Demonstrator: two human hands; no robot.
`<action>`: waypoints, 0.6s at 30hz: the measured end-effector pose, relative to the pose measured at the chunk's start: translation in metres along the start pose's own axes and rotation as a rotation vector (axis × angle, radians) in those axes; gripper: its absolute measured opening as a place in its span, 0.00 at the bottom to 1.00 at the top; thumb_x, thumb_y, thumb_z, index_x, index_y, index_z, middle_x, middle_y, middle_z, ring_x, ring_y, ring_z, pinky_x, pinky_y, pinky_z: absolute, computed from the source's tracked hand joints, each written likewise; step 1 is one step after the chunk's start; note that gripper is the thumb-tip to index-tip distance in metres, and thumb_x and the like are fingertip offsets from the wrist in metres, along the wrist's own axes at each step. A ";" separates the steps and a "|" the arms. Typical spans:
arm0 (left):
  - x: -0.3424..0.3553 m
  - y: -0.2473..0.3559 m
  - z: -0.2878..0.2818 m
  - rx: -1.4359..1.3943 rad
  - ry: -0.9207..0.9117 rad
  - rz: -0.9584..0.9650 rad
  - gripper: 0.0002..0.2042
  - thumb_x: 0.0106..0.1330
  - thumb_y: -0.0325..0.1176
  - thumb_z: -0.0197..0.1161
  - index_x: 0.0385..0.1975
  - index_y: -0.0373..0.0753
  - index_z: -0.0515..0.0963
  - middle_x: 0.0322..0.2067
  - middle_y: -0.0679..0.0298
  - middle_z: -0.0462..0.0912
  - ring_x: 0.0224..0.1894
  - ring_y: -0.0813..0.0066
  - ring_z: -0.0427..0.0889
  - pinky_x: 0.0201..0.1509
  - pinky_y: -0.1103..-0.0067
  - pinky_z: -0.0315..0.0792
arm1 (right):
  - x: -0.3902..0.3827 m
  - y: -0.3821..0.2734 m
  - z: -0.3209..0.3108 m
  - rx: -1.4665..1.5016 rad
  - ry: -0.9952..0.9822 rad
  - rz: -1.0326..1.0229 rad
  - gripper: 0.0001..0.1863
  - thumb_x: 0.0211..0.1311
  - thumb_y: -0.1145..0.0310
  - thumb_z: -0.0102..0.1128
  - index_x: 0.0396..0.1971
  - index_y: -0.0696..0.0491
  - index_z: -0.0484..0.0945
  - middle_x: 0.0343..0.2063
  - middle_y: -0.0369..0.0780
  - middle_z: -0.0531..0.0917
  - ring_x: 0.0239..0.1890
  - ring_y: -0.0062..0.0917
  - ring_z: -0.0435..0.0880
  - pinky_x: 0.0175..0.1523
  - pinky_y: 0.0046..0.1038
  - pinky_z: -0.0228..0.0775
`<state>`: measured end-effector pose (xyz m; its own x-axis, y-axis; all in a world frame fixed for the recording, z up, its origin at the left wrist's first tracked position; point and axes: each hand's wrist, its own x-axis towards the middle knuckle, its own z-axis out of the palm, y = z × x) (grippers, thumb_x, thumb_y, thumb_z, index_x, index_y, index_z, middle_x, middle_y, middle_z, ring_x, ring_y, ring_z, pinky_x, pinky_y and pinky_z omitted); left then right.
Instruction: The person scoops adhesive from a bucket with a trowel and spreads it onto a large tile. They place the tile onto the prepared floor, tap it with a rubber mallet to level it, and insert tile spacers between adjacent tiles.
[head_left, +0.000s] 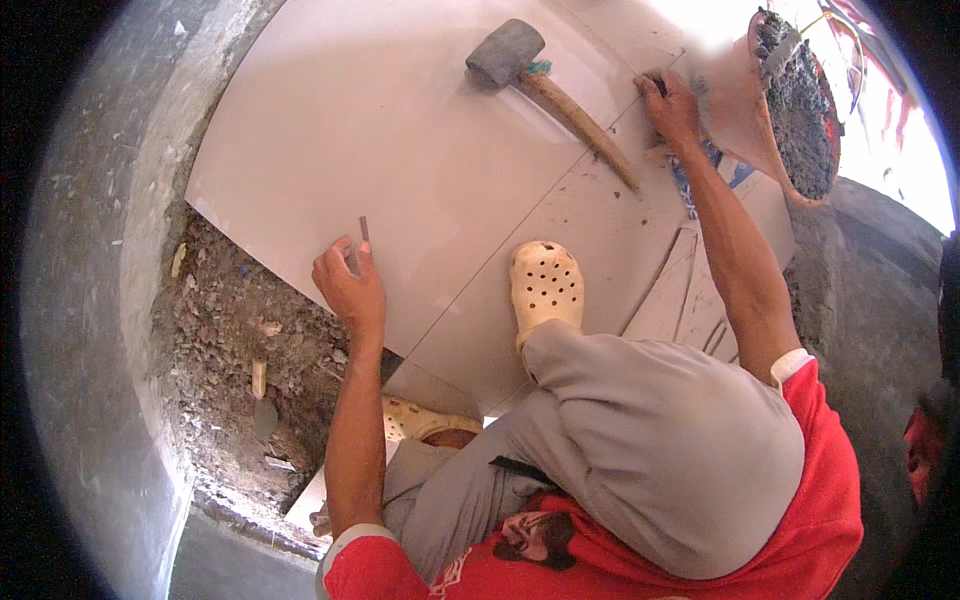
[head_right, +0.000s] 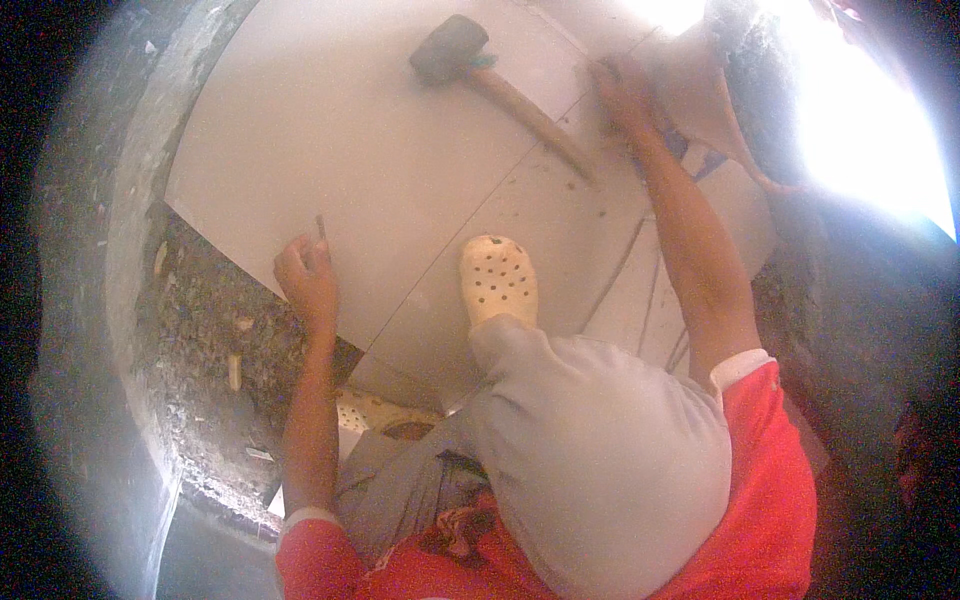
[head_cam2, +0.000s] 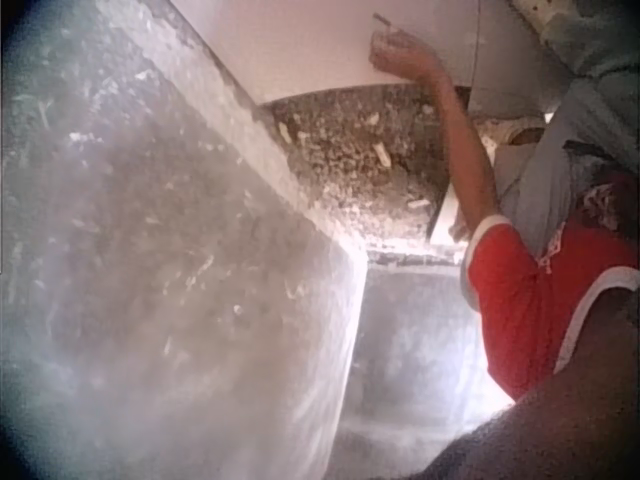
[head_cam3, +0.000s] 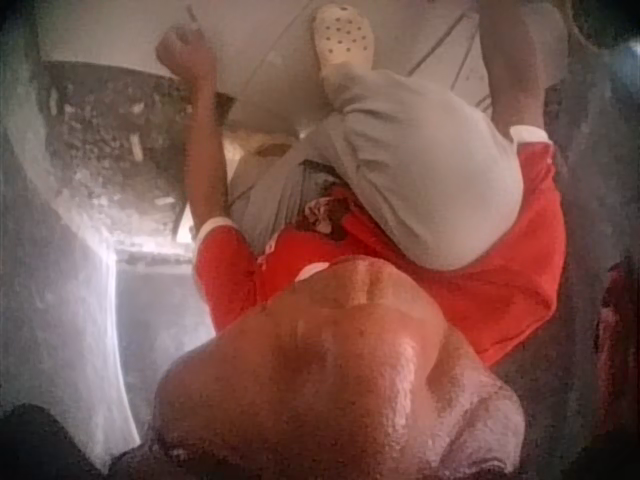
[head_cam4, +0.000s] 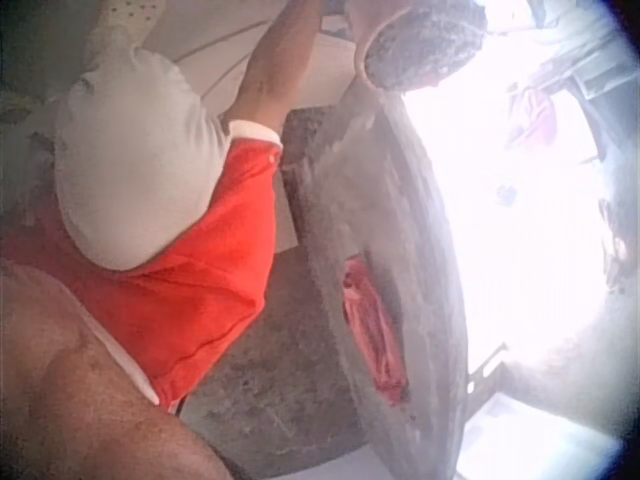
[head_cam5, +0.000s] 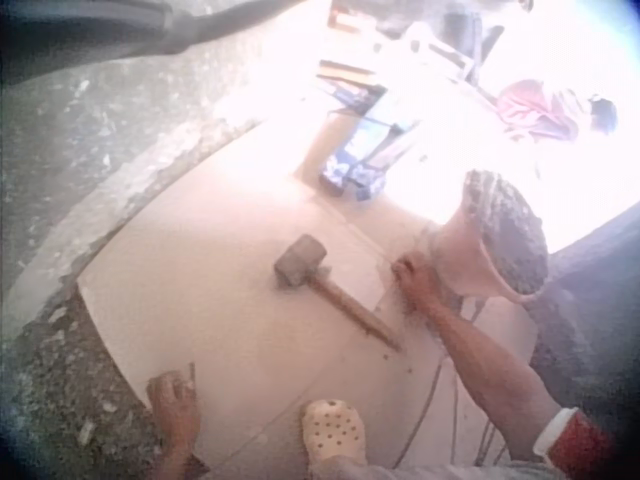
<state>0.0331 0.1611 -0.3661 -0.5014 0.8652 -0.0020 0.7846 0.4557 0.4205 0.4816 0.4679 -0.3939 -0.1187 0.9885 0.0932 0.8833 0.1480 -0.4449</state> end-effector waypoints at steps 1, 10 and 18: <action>0.000 0.002 0.000 0.009 0.019 0.019 0.18 0.67 0.40 0.67 0.51 0.36 0.78 0.45 0.54 0.79 0.51 0.53 0.75 0.57 0.60 0.69 | 0.000 -0.002 -0.001 -0.008 -0.002 0.011 0.19 0.67 0.52 0.63 0.41 0.55 0.84 0.38 0.49 0.85 0.43 0.45 0.85 0.50 0.41 0.74; 0.002 0.012 0.000 0.024 -0.101 -0.005 0.09 0.68 0.33 0.66 0.39 0.36 0.77 0.40 0.54 0.80 0.47 0.51 0.76 0.53 0.59 0.70 | -0.001 -0.001 0.001 -0.014 -0.003 0.034 0.20 0.65 0.51 0.66 0.43 0.52 0.86 0.39 0.47 0.86 0.42 0.39 0.86 0.49 0.37 0.75; 0.005 0.017 0.000 0.074 -0.083 0.030 0.07 0.67 0.29 0.65 0.39 0.34 0.76 0.41 0.50 0.78 0.48 0.48 0.76 0.54 0.58 0.69 | -0.010 -0.007 -0.013 0.135 0.014 0.057 0.21 0.64 0.55 0.70 0.52 0.52 0.83 0.39 0.44 0.86 0.40 0.33 0.86 0.50 0.34 0.77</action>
<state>0.0433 0.1732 -0.3587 -0.4479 0.8916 -0.0672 0.8250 0.4411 0.3533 0.4824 0.4564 -0.3803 -0.0630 0.9951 0.0762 0.8195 0.0951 -0.5651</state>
